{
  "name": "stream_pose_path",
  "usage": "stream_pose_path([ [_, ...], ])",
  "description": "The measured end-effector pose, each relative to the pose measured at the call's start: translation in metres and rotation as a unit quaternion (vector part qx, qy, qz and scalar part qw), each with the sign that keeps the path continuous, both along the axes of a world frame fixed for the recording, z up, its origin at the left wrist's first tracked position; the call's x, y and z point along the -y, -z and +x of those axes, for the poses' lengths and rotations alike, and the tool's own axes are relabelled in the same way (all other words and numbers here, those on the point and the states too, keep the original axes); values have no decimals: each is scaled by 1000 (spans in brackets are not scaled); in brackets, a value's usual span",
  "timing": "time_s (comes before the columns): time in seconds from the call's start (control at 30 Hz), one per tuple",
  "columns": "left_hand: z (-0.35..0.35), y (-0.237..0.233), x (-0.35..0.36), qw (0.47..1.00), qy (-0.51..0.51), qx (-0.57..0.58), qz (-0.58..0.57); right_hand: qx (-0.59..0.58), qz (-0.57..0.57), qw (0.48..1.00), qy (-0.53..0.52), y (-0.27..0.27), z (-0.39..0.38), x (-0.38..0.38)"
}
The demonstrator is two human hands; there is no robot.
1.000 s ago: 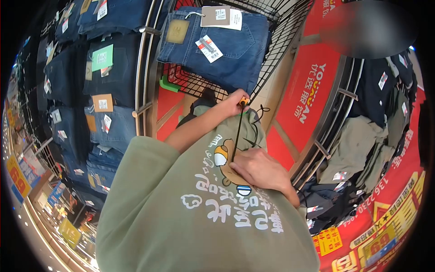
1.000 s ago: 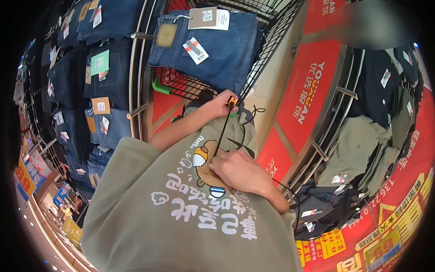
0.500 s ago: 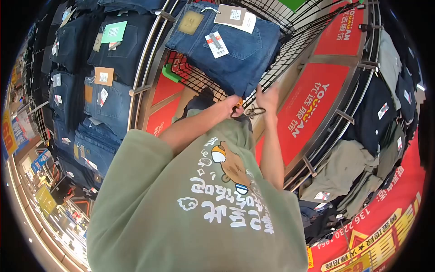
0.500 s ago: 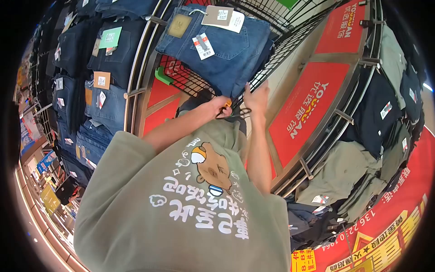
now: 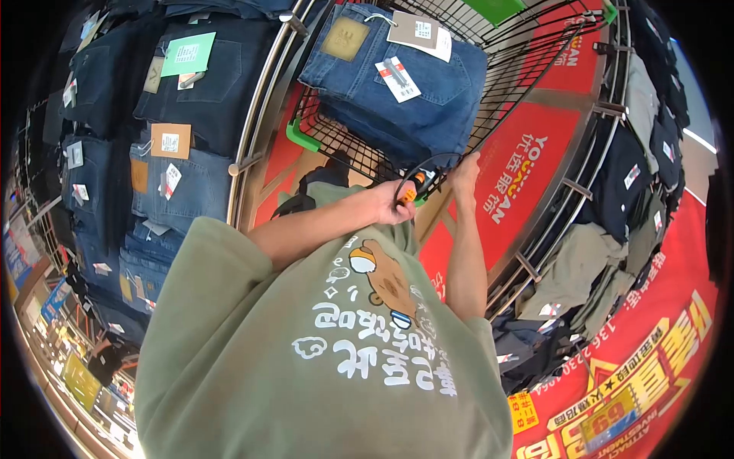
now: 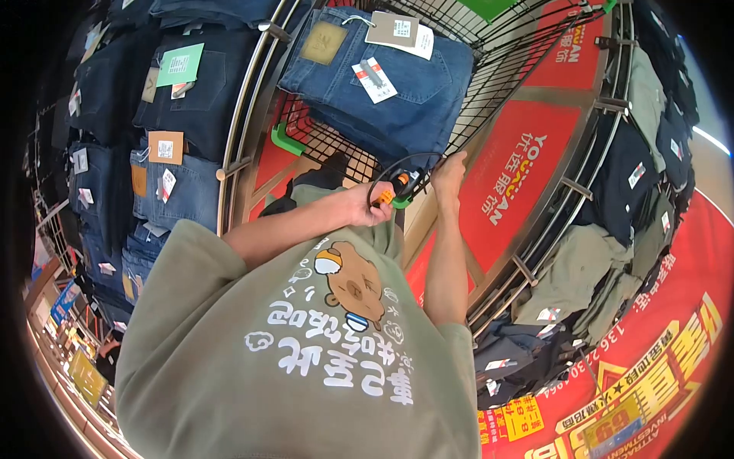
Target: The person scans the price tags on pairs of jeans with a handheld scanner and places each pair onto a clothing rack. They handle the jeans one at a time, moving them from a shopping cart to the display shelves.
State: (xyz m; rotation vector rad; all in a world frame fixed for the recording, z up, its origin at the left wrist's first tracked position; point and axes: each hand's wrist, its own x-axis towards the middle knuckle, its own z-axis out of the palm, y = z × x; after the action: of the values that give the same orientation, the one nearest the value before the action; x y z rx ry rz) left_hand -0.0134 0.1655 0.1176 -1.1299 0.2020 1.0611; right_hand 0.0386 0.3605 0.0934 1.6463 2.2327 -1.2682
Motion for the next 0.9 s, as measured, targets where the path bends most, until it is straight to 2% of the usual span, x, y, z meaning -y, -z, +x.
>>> stream_pose_path([
  [0.03, 0, -7, 1, 1000, 12, 8, 16, 35, 109, 989, -94, 19, 9, -2],
  [0.07, -2, -15, 3, 999, 25, 14, 32, 68, 216, 956, -186, 28, 13, -4],
  [0.1, -2, -25, 6, 999, 41, -8, 32, 69, 219, 957, -180, 24, 12, -4],
  [0.17, 14, -40, 16, 995, 75, -14, 62, 102, -11, 991, -87, 1, 12, -5],
  [0.23, 26, -67, 28, 990, 104, -22, 90, 87, -40, 994, -61, -25, 18, -7],
  [0.27, 26, -90, 33, 972, 163, -126, 115, 69, -71, 994, -40, -40, 22, -8],
  [0.33, 38, -102, 39, 904, 282, -288, 143, 41, 11, 999, 20, -75, 43, -12],
  [0.4, 26, -135, 40, 827, 292, -445, 180, 9, 124, 992, 9, -115, 77, -19],
  [0.43, 22, -141, 38, 826, 294, -445, 183, -31, 204, 978, 18, -128, 101, -26],
  [0.47, 20, -146, 32, 771, 276, -544, 181, -71, 282, 956, 25, -139, 119, -28],
  [0.5, 19, -148, 24, 706, 252, -637, 178, -140, 286, 940, 121, -167, 117, -16],
  [0.53, 17, -147, 15, 702, 252, -641, 180, -210, 285, 910, 214, -193, 107, 0],
  [0.57, 15, -146, 4, 596, 219, -757, 155, -214, 287, 908, 215, -199, 102, 12],
  [0.6, 14, -146, -7, 474, 178, -854, 124, -255, 239, 914, 205, -203, 95, 23],
  [0.63, 11, -145, -18, 466, 173, -859, 123, -298, 190, 915, 193, -204, 84, 35],
  [0.67, 10, -145, -28, 367, 157, -908, 129, -321, 82, 927, 177, -198, 71, 50],
  [0.7, 10, -145, -34, 266, 141, -944, 131, -389, -51, 903, 174, -189, 56, 64],
  [0.73, 9, -144, -38, 258, 136, -949, 122, -431, -203, 848, 231, -199, 32, 83],
  [0.77, 8, -142, -40, 183, 142, -963, 135, -446, -204, 824, 284, -198, 19, 80],
  [0.8, 8, -140, -39, 109, 152, -972, 146, -450, -213, 823, 273, -188, 17, 67],
  [0.83, 5, -135, -33, 117, 179, -966, 148, -485, -227, 795, 284, -169, 20, 48],
  [0.87, -6, -135, -22, 184, 170, -958, 135, -519, -241, 765, 296, -158, 16, 36],
  [0.9, -17, -136, -9, 250, 158, -947, 124, -533, -200, 773, 278, -170, 5, 36],
])
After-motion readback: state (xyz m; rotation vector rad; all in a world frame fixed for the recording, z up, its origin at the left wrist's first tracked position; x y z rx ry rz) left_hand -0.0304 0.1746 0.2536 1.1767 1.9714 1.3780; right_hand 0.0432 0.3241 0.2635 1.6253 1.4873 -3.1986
